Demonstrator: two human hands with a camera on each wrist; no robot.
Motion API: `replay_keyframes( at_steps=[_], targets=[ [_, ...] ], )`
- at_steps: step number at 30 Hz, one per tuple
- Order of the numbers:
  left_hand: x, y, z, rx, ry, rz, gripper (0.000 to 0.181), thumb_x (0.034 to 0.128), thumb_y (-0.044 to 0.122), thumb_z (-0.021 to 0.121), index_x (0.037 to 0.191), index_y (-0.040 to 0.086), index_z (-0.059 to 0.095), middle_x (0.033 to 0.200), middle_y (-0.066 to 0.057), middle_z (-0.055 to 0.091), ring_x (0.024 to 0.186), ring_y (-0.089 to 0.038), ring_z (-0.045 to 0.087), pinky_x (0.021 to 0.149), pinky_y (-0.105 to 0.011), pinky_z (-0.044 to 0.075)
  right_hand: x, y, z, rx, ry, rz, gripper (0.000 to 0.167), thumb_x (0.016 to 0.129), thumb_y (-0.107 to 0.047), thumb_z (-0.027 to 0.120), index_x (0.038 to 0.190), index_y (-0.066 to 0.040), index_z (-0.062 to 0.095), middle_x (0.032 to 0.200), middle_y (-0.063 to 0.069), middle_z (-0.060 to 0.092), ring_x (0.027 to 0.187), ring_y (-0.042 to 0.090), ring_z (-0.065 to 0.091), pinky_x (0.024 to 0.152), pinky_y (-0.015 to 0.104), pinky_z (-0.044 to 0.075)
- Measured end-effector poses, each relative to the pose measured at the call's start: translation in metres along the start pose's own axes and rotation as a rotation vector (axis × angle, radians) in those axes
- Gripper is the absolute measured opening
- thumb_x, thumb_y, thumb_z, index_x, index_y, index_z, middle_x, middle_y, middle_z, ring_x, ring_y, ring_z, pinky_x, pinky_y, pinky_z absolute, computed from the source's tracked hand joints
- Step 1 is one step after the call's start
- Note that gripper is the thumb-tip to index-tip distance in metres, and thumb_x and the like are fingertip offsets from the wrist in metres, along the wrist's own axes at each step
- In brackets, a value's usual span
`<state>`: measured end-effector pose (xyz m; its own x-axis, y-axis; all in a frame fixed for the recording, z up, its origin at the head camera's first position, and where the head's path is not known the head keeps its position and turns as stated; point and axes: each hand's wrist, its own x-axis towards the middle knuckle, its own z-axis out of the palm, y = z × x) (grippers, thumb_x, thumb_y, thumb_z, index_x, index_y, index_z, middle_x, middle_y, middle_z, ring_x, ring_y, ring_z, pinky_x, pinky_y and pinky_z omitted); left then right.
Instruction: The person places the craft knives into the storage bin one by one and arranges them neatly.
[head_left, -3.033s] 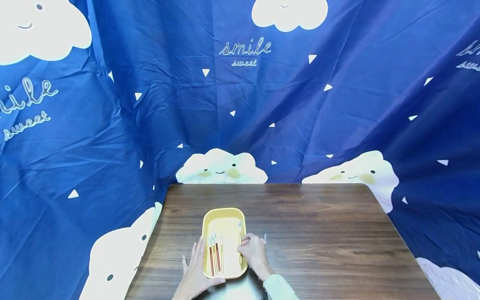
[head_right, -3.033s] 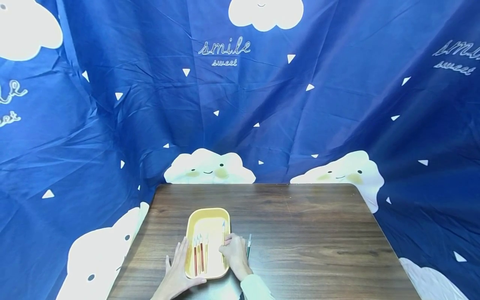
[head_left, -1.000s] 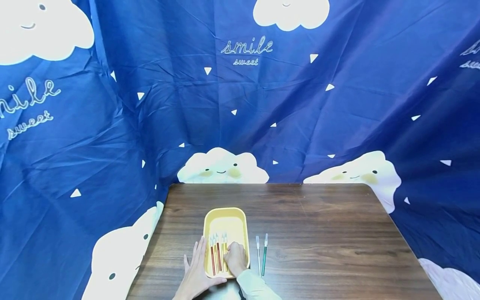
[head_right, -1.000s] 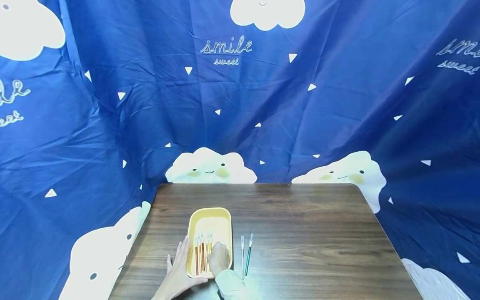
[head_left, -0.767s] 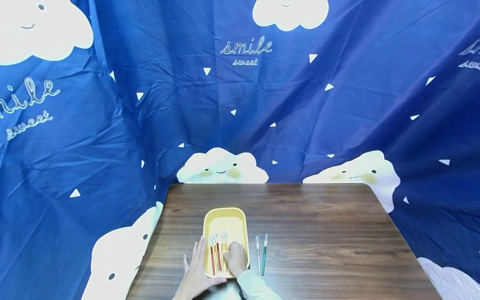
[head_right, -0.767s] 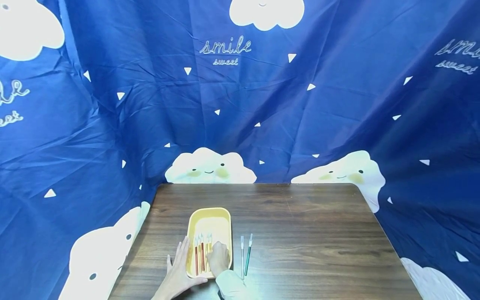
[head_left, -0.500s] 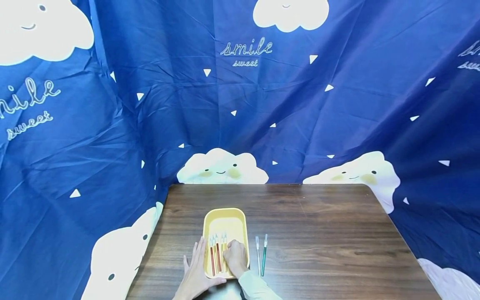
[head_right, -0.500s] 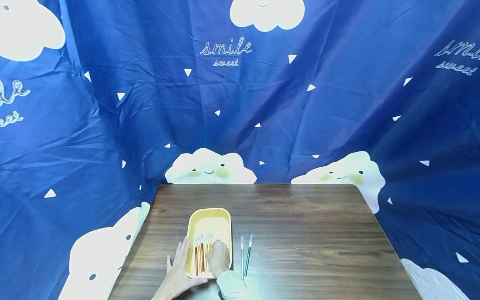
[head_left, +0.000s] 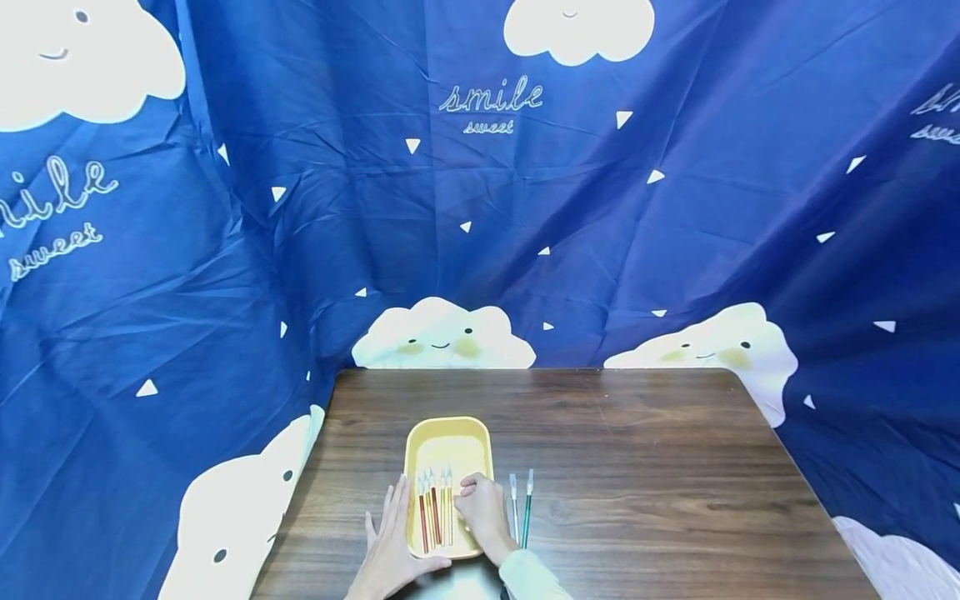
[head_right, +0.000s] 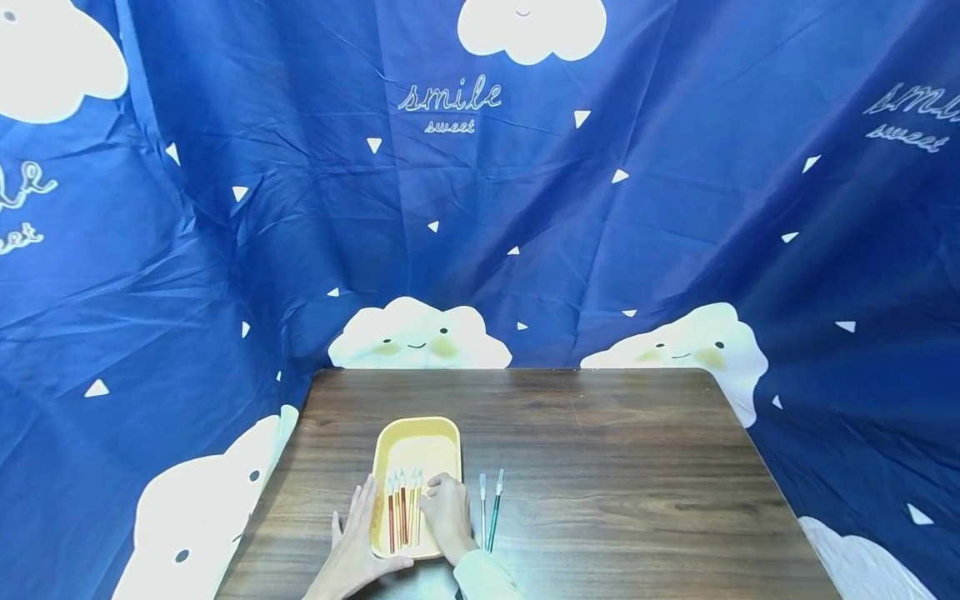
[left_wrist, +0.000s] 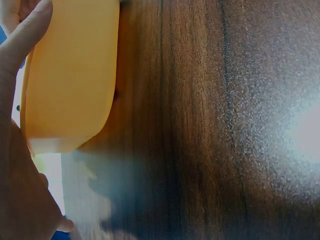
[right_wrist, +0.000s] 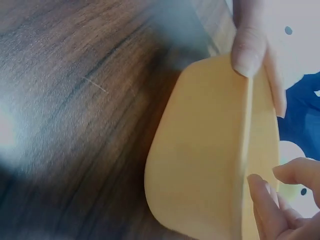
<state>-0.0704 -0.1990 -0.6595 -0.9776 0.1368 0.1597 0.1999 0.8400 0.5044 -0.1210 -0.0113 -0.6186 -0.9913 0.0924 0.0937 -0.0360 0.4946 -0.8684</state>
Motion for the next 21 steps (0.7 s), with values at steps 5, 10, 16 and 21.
replay_keyframes(
  at_steps=[5, 10, 16, 21],
  targets=[
    [0.001, 0.0, 0.001, -0.005, -0.021, -0.021, 0.15, 0.0599, 0.08, 0.086, 0.167, 0.004, 0.016, 0.173, -0.018, 0.022, 0.153, -0.054, 0.025, 0.107, -0.089, 0.016, 0.001, 0.0, -0.014, 0.034, 0.023, -0.038, 0.023, 0.071, 0.007, 0.084, 0.092, 0.002, 0.075, 0.074, 0.0, 0.071, 0.065, 0.009, 0.066, 0.065, 0.025, 0.058],
    [0.002, -0.002, 0.002, -0.012, -0.038, -0.034, 0.15, 0.0598, 0.079, 0.087, 0.168, 0.004, 0.015, 0.174, -0.018, 0.02, 0.154, -0.053, 0.024, 0.108, -0.089, 0.014, 0.001, 0.004, -0.031, 0.049, 0.022, -0.061, 0.023, 0.073, 0.008, 0.083, 0.095, 0.004, 0.074, 0.08, 0.005, 0.074, 0.068, 0.011, 0.069, 0.066, 0.024, 0.059],
    [0.002, -0.002, 0.0, -0.023, -0.054, -0.04, 0.15, 0.06, 0.079, 0.087, 0.168, 0.006, 0.013, 0.174, -0.019, 0.019, 0.154, -0.054, 0.022, 0.107, -0.09, 0.013, 0.001, 0.016, -0.048, 0.014, 0.047, -0.073, 0.022, 0.075, 0.007, 0.08, 0.097, 0.005, 0.075, 0.082, 0.007, 0.075, 0.068, 0.011, 0.07, 0.065, 0.024, 0.059],
    [0.003, -0.001, -0.001, -0.017, -0.056, -0.037, 0.15, 0.0605, 0.081, 0.086, 0.169, 0.007, 0.013, 0.173, -0.021, 0.019, 0.154, -0.054, 0.023, 0.107, -0.09, 0.014, 0.0, 0.026, -0.058, -0.021, 0.085, -0.076, 0.019, 0.076, 0.006, 0.078, 0.095, 0.003, 0.075, 0.08, 0.007, 0.075, 0.067, 0.012, 0.072, 0.064, 0.025, 0.06]
  ],
)
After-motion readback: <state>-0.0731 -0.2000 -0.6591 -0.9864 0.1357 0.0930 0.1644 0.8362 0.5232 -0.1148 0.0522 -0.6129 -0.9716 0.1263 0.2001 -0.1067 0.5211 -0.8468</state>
